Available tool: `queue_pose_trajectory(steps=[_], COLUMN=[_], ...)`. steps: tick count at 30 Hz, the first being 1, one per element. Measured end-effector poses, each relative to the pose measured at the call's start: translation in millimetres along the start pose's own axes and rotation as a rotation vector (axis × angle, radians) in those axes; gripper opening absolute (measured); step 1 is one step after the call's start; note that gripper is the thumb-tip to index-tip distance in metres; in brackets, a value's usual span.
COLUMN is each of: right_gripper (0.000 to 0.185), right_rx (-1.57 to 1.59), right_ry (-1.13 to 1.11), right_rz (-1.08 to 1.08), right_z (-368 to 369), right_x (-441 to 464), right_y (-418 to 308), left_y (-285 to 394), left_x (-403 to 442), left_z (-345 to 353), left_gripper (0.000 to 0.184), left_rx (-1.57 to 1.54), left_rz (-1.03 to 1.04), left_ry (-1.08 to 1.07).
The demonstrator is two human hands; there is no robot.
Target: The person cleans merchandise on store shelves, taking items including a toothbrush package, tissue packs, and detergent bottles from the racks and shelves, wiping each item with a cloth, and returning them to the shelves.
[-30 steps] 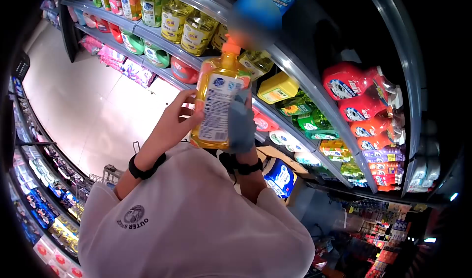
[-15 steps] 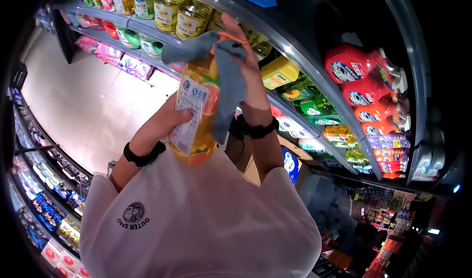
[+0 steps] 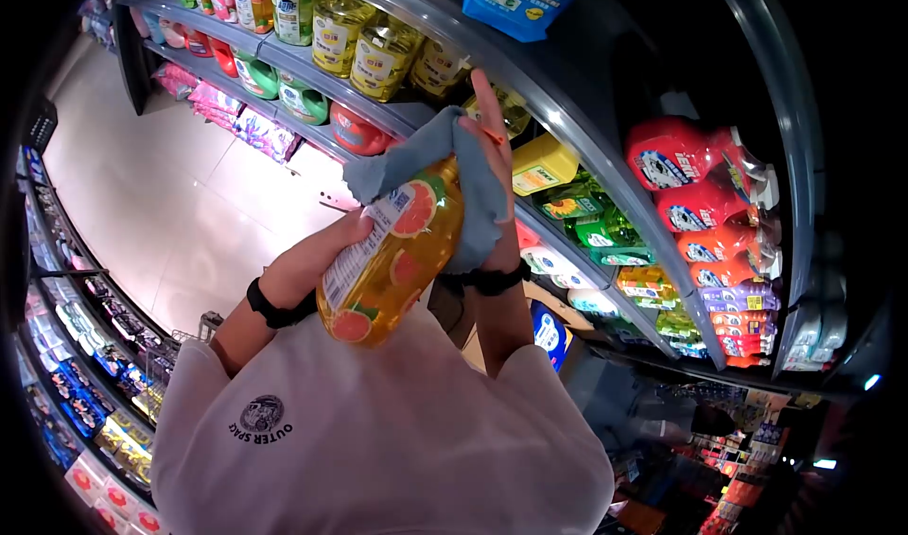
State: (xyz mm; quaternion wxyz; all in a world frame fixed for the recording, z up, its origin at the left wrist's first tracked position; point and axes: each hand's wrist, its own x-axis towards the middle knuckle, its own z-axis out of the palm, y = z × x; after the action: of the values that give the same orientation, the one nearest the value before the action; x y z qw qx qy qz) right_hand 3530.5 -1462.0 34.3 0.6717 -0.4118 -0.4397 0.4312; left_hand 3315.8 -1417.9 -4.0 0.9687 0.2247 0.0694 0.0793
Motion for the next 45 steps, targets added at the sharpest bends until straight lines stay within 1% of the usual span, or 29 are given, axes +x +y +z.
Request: queue_pose_trajectory(steps=[1,2,4,5,6,8,10,12,13,14,16,17,19,20,21,22,24,26,28,31,33,34,35,37,39,40,42,43,45], right_gripper=[0.053,0.054,0.056,0.056,0.056,0.057,0.057,0.053,0.056,0.057,0.062,0.067,0.073,0.076,0.079,0.079,0.078,0.064,0.048,0.046,0.043,0.043,0.042,0.043,0.060,0.060,0.075,0.075,0.075], right_rx=[0.050,0.056,0.065,0.078,0.091,0.114,0.417,0.358,0.013,-0.145,-0.460,-0.071,0.322,0.245,0.164,0.160,-0.288,-0.773,-1.112,-1.040,-0.614,-0.610,-0.776,-0.934,-1.060,-1.060,-1.025,-1.026,-0.777], right_ry=[0.006,0.110,0.213,0.200,0.187,0.169,0.307,0.285,0.198,0.144,0.068,0.168,0.267,0.391,0.514,0.521,0.352,0.011,-0.357,-0.487,-0.387,-0.391,-0.194,0.004,0.030,0.030,0.105,0.109,0.157], right_rz=[0.042,0.078,0.117,0.117,0.117,0.097,0.268,0.218,0.100,0.039,-0.104,0.051,0.207,0.186,0.165,0.171,-0.134,-0.320,-0.414,-0.251,-0.383,-0.380,-0.495,-0.605,-0.379,-0.377,-0.368,-0.370,-0.184], right_z=[9.2,18.3,32.3,38.0,40.7,38.2,55.5,37.8,34.4,28.8,20.1,17.5,22.9,26.2,31.6,43.6,68.0,59.8,66.2,73.3,55.4,51.3,47.6,49.3,61.8,65.0,70.8,69.0,65.2], right_x=[-3.7,-6.8,-13.3,-15.6,-15.4,-15.5,-19.9,-27.3,-33.0,-37.3,-44.6,-47.8,-51.2,-52.7,-52.4,-50.9,-48.9,-58.3,-61.1,-61.9,-58.0,-57.1,-56.5,-57.9,-59.3,-60.3,-60.5,-60.7,-60.8], right_y=[-3.5,-3.2,-5.9,-8.5,-9.4,-4.0,-15.5,5.8,14.8,23.1,38.0,43.5,42.4,38.7,32.2,24.6,13.8,13.6,5.4,1.8,8.2,9.7,11.3,10.1,1.0,5.3,19.0,24.9,36.1], left_y=[-3.7,-6.2,-4.7,-6.9,-7.5,-9.7,-12.8,-11.3,-12.3,-11.9,-8.4,-8.6,-13.0,-14.9,-16.7,-18.7,-13.6,-10.4,-9.5,-11.6,-14.3,-15.7,-17.4,-21.8,-26.0,-28.8,-30.4,-29.4,-19.5], left_x=[3.4,8.8,17.9,17.6,18.5,21.7,24.2,25.6,26.0,25.0,22.1,23.7,30.4,34.0,38.9,44.1,47.1,45.6,41.0,34.4,33.1,34.0,34.1,35.8,36.7,37.9,39.7,39.4,37.6], left_z=[-0.2,-7.6,-17.3,-18.2,-17.8,-18.8,-16.2,-14.6,-13.6,-11.4,-6.3,-9.1,-21.2,-26.5,-31.9,-37.3,-42.2,-43.7,-45.0,-51.7,-55.7,-58.1,-60.9,-65.3,-70.3,-73.4,-76.3,-74.8,-67.2], left_gripper=[0.063,0.063,0.076,0.062,0.062,0.063,0.065,0.069,0.073,0.073,0.067,0.067,0.074,0.074,0.073,0.072,0.059,0.050,0.049,0.048,0.047,0.047,0.047,0.046,0.045,0.045,0.044,0.044,0.053], left_rx=[0.033,0.030,0.252,0.306,0.309,0.614,0.580,0.791,0.842,0.843,1.017,1.020,1.115,1.113,0.874,0.630,0.499,0.353,0.267,0.203,0.181,0.173,0.173,0.181,0.218,0.244,0.341,0.404,0.612], left_rz=[0.070,0.076,0.128,0.155,0.158,0.322,0.361,0.421,0.450,0.446,0.443,0.439,0.402,0.397,0.477,0.544,0.548,0.510,0.475,0.453,0.454,0.461,0.470,0.496,0.533,0.554,0.603,0.629,0.657], left_ry=[0.020,0.021,-0.059,0.022,0.024,0.185,0.218,0.407,0.469,0.468,0.550,0.548,0.611,0.611,0.507,0.401,0.245,0.242,0.234,0.217,0.218,0.225,0.232,0.243,0.258,0.268,0.301,0.321,0.366])
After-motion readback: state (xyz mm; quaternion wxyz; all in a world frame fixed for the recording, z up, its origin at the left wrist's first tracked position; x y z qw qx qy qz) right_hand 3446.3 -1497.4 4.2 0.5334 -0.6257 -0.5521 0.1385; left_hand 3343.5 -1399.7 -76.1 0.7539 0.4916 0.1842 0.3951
